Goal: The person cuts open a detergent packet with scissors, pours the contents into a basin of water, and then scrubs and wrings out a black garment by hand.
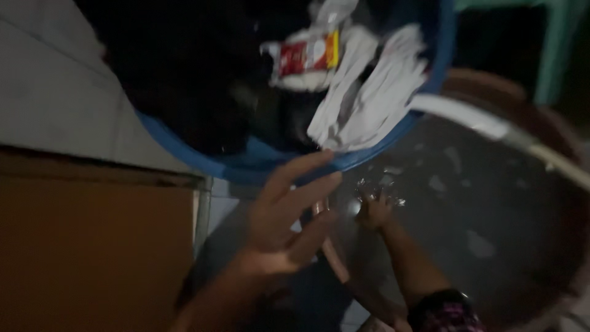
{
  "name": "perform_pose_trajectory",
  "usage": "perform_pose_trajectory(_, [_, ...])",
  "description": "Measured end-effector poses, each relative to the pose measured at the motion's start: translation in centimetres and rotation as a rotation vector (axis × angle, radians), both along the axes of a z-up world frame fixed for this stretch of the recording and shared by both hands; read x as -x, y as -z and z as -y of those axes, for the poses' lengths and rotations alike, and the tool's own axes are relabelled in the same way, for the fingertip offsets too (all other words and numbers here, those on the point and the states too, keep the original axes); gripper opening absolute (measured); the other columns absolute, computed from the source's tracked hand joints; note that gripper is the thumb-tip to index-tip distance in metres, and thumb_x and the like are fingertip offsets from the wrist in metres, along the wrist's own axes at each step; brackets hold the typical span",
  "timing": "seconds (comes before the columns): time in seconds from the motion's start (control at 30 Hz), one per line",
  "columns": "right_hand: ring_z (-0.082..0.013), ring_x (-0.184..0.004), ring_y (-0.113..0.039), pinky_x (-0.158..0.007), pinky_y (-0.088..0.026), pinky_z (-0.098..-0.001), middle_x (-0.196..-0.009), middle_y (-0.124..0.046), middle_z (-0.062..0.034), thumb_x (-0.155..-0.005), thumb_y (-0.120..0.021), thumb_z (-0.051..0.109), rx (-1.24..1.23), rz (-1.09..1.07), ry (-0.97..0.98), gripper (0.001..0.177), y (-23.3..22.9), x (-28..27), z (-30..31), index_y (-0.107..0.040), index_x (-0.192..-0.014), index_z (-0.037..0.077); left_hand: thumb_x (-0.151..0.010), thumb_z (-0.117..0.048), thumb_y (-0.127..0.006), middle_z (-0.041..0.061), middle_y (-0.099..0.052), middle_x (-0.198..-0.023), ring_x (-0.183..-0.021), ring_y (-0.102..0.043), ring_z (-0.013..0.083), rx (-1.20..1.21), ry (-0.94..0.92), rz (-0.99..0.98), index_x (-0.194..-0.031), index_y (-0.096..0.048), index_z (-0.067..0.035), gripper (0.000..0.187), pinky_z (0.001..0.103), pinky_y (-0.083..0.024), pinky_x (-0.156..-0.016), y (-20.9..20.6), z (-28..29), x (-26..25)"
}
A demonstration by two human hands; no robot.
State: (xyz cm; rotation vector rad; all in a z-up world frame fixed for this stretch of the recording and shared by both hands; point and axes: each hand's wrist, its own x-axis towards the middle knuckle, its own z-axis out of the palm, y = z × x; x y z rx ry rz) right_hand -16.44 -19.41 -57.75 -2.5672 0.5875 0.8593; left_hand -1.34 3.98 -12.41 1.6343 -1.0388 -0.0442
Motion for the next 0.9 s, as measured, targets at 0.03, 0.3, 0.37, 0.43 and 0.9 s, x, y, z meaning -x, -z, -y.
perform_pose_trajectory(0.03, [-0.0448,-0.145,-0.028,-0.113,-0.030,-0.0557,-0.157,-0.032,-0.0155,-0.075,-0.083,0.053,0.008,-0.023,0.008,0.100,1.9,0.0,0.2,-0.030,-0.157,0.028,-0.094,-0.013,-0.074,0.022,-0.057,-0.147,-0.129,-0.066,0.0304,-0.008,-0.011,-0.002,-0.130,-0.064,-0.003,0.038,0.036,-0.059,-0.104,0.9,-0.8,0.4])
perform_pose_trajectory(0.3, [-0.0424,-0.139,-0.031,-0.108,-0.033,-0.0537,-0.153,-0.035,-0.0154,-0.077,-0.080,0.048,0.000,-0.002,0.084,0.094,11.3,0.1,-0.2,-0.033,-0.156,0.029,-0.095,-0.016,-0.074,0.024,-0.055,-0.146,-0.135,-0.062,0.0337,0.027,-0.062,0.101,-0.127,-0.066,0.000,0.037,0.039,-0.060,-0.112,4.7,-2.7,2.2])
perform_pose_trajectory(0.37, [-0.0418,-0.137,-0.032,-0.106,-0.034,-0.0532,-0.152,-0.036,-0.0153,-0.078,-0.079,0.047,-0.003,0.012,0.093,0.092,12.4,0.0,-1.0,-0.033,-0.156,0.029,-0.094,-0.013,-0.074,0.026,-0.054,-0.143,-0.134,-0.061,0.0379,0.012,-0.053,0.112,-0.125,-0.065,0.002,0.036,0.043,-0.060,-0.114,5.1,-2.9,2.0])
perform_pose_trajectory(0.43, [-0.0413,-0.135,-0.033,-0.105,-0.034,-0.0527,-0.151,-0.037,-0.0153,-0.078,-0.078,0.045,-0.005,0.016,0.096,0.091,13.3,0.3,-1.7,-0.034,-0.155,0.029,-0.092,-0.012,-0.075,0.029,-0.054,-0.139,-0.134,-0.061,0.0416,-0.018,-0.048,0.134,-0.122,-0.064,0.005,0.036,0.047,-0.060,-0.115,5.6,-2.6,1.9])
perform_pose_trajectory(0.9, [-0.0371,-0.123,-0.039,-0.096,-0.039,-0.0491,-0.145,-0.042,-0.0150,-0.082,-0.073,0.037,-0.128,0.253,0.320,0.080,13.7,0.4,3.4,-0.037,-0.154,0.030,-0.093,-0.009,-0.075,0.028,-0.051,-0.142,-0.139,-0.058,0.0388,-0.032,-0.007,0.129,-0.121,-0.067,0.004,0.032,0.046,-0.055,-0.120,5.9,0.1,2.3])
